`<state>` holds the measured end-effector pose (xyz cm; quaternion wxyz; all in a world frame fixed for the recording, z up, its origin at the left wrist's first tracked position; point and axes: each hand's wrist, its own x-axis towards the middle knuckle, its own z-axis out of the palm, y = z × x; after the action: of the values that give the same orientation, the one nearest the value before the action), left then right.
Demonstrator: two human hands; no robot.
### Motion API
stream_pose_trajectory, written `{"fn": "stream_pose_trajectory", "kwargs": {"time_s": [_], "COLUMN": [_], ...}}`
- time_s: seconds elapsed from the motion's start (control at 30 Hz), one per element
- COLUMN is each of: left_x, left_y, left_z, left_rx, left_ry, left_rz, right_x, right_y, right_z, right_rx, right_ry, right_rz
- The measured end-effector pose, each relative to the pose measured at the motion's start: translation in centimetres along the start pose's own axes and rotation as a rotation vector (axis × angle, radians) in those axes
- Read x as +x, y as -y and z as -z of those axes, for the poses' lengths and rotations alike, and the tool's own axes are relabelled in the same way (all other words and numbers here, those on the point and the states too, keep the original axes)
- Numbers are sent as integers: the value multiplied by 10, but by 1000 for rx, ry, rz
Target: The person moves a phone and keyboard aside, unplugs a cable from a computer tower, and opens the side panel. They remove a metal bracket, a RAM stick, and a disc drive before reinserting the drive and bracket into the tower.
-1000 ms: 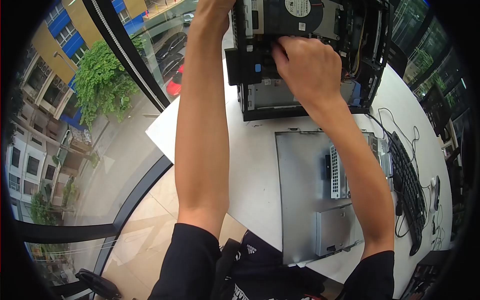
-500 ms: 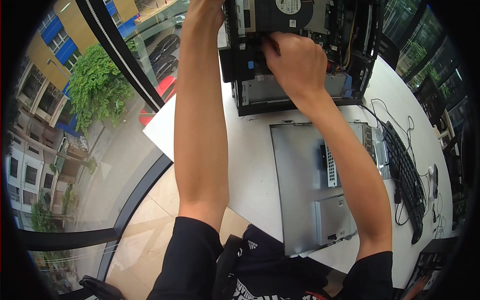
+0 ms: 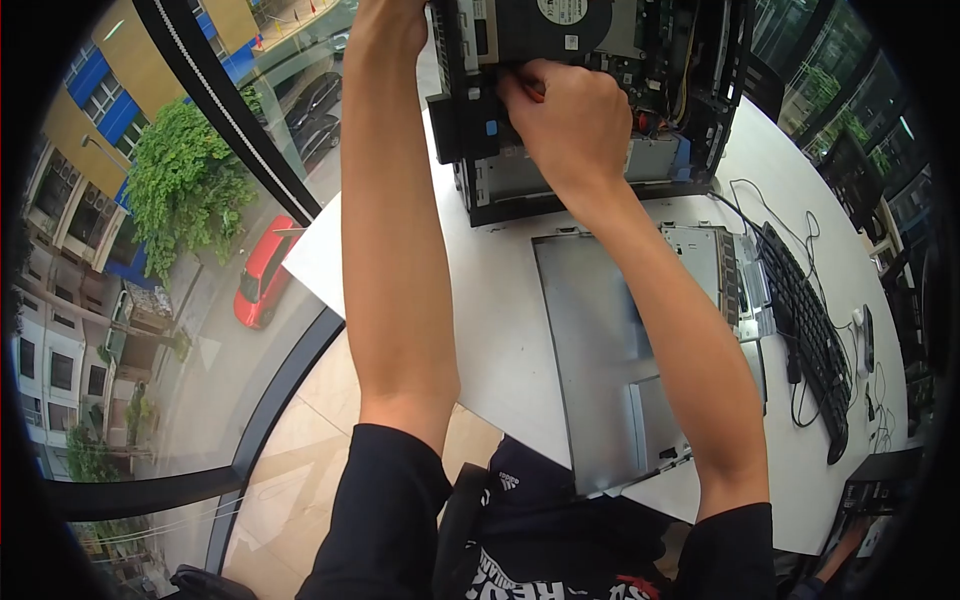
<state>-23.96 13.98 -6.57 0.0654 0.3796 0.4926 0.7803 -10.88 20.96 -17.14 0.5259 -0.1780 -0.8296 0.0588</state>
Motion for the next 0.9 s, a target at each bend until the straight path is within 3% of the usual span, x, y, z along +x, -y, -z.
{"fn": "stream_pose_trajectory", "kwargs": {"time_s": [0.13, 0.33, 0.53, 0.6, 0.83, 0.9], "left_x": [-14, 1, -5, -10, -9, -6], "left_y": [-13, -3, -11, -14, -17, -19], "left_z": [3, 4, 2, 0, 6, 5], "left_rx": [-39, -28, 8, 57, 14, -10], "left_ry": [172, 157, 139, 88, 204, 206], "left_rz": [-92, -28, -35, -44, -57, -36], "right_x": [-3, -6, -13, -15, -11, -13], "right_y": [2, 14, 20, 20, 32, 28], "right_z": [-4, -6, -19, -19, -6, -7], "right_rx": [-10, -15, -58, -38, 211, 202], "right_ry": [-28, -54, -266, -269, -163, -197], "right_rz": [-42, -123, -123, -137, -361, -319]}}
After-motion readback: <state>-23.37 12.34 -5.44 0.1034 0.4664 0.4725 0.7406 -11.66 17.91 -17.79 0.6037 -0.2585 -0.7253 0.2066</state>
